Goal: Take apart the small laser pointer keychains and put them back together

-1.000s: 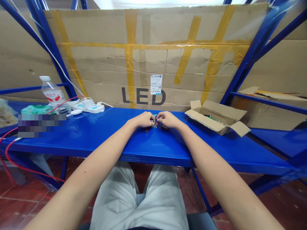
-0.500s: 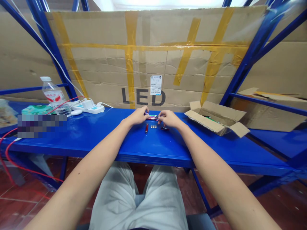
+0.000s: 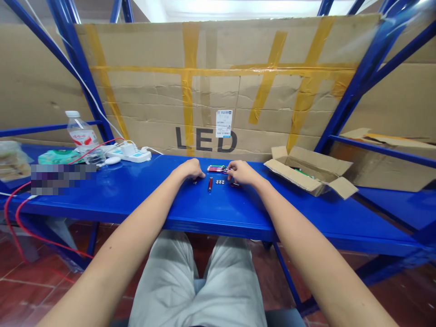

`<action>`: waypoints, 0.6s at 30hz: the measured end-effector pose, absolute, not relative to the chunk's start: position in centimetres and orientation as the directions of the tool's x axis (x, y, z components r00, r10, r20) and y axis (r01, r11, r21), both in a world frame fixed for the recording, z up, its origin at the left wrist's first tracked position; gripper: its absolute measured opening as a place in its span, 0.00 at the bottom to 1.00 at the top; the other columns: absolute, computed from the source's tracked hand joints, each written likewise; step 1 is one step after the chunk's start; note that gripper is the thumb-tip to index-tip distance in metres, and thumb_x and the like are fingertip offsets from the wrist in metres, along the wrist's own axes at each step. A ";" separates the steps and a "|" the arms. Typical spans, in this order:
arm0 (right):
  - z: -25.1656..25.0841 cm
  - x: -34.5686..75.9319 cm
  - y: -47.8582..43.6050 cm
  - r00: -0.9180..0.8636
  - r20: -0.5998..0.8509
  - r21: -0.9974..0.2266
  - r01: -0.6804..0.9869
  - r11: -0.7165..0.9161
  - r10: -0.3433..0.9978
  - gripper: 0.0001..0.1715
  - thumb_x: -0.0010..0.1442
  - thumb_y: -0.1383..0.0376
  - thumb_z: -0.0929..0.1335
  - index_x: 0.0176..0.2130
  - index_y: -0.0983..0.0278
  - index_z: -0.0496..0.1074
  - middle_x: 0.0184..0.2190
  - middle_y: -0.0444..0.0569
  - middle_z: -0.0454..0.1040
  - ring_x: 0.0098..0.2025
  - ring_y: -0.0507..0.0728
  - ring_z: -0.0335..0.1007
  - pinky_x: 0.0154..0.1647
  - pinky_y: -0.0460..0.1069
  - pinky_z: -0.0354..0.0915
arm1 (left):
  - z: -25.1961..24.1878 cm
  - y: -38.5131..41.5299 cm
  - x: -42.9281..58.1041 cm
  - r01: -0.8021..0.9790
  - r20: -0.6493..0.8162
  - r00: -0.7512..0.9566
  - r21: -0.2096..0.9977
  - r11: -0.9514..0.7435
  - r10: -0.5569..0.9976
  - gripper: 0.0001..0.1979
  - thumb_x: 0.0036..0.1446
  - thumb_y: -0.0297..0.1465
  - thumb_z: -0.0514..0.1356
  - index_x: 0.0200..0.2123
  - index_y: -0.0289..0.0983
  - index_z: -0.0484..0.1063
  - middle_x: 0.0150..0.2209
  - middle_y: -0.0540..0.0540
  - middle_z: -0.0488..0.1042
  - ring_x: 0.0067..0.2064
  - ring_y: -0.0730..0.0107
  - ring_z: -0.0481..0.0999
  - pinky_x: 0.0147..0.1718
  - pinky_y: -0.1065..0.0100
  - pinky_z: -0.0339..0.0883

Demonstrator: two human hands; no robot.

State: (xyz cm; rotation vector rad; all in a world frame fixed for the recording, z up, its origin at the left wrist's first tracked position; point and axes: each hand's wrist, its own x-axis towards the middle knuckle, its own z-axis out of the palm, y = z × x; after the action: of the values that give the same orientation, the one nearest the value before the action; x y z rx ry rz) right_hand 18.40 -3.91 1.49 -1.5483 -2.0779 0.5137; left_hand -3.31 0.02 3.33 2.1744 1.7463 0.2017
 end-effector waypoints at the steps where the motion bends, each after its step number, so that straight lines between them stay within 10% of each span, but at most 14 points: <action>1: 1.5 18.4 -4.0 -0.232 0.161 -0.567 0.774 0.282 0.959 0.05 0.62 0.70 0.65 0.38 0.66 0.71 0.30 0.49 0.80 0.20 0.48 0.67 0.22 0.43 0.61 | 3.3 -0.1 -3.3 0.915 -0.118 0.228 0.364 -0.172 0.966 0.12 0.47 0.35 0.67 0.20 0.34 0.72 0.20 0.45 0.73 0.24 0.70 0.70 0.27 0.69 0.63; 18: 1.6 18.3 -4.1 -0.251 0.143 -0.511 0.809 0.289 0.957 0.04 0.61 0.70 0.65 0.36 0.65 0.71 0.29 0.49 0.79 0.24 0.51 0.69 0.24 0.43 0.60 | 3.7 -2.7 -1.7 0.811 -0.232 0.254 0.580 -0.076 0.939 0.13 0.50 0.32 0.69 0.22 0.35 0.67 0.17 0.48 0.72 0.22 0.71 0.74 0.26 0.70 0.67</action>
State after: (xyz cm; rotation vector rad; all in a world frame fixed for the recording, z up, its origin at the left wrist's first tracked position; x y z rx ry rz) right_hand 18.30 -4.09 1.60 -1.5827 -2.1389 0.4689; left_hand -1.74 -2.66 3.69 1.9143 1.5866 0.2669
